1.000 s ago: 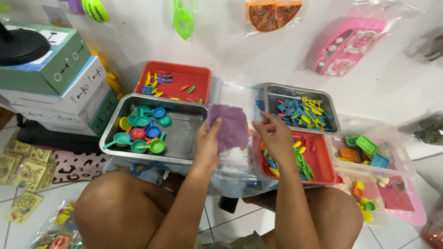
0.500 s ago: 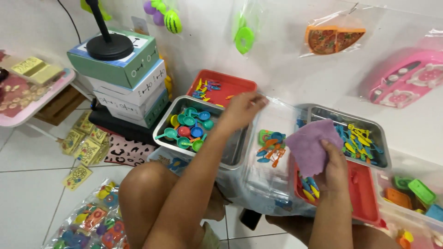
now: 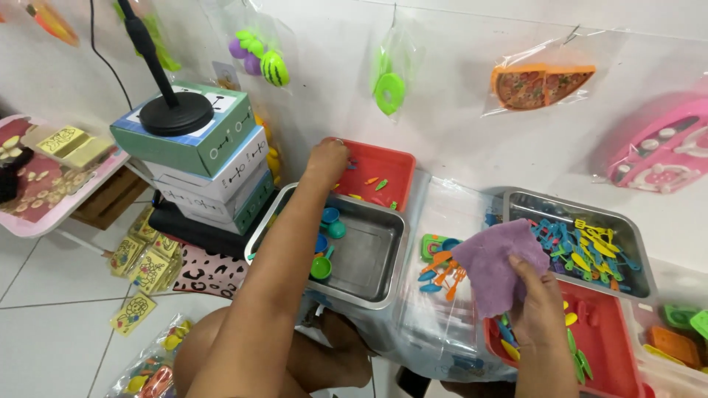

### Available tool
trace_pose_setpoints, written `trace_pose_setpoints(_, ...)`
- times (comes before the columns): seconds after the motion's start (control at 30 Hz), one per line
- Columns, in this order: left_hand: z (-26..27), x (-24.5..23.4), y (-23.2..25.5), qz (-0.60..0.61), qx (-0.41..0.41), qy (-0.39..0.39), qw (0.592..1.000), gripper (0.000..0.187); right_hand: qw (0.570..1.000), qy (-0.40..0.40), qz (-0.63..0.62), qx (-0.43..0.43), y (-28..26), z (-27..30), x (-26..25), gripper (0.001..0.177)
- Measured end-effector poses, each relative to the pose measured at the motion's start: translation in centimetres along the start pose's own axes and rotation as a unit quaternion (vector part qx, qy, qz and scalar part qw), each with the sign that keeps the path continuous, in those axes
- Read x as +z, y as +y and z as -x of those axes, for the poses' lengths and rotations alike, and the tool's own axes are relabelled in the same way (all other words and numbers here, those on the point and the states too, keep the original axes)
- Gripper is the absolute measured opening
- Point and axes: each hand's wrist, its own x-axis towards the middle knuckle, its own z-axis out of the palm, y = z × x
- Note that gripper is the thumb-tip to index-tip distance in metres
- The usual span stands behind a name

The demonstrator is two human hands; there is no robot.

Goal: Sorting small plastic toy components from trays and packing them into small plastic bags

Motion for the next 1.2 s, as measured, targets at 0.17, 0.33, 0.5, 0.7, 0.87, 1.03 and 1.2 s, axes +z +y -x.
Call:
trace_pose_setpoints(0.17,0.2,-2.3,2.0,0.035,-0.059,-0.06,0.996,0.016,1.0,0.022,0.006,0.016,-0.3,0.2,0.5,0.03)
trace_pose_setpoints(0.33,1.1,-5.4,2.3,0.179,-0.084,-0.03,0.98,0.014,0.999,0.029,0.002,0.028,-0.7,0.7,1.2,0.036)
trace_pose_setpoints(0.5,1.4,-5.8,0.9,0.138,-0.069,-0.101,0.983,0.013,1.0,0.011,0.024,-0.014,-0.8,1.3,2.2,0.01)
trace_pose_setpoints(0.7,3.0,-11.0,3.1,0.295,-0.104,-0.053,0.948,0.013,0.998,0.048,0.005,-0.029,-1.4,2.9,2.5,0.01)
trace_pose_setpoints(0.87,5.7,-13.0,11.2,0.605,-0.12,0.019,0.787,0.021,0.991,0.097,-0.052,-0.075,-2.0,3.4,3.3,0.009)
trace_pose_setpoints(1.03,13.5,-17.0,22.1,0.746,-0.107,-0.029,0.657,0.022,0.981,0.115,-0.038,-0.154,-2.1,5.5,5.1,0.009)
trace_pose_setpoints(1.2,17.0,-16.0,25.5,0.774,-0.155,-0.043,0.613,0.021,0.964,-0.108,0.06,-0.234,-0.8,6.3,4.8,0.025)
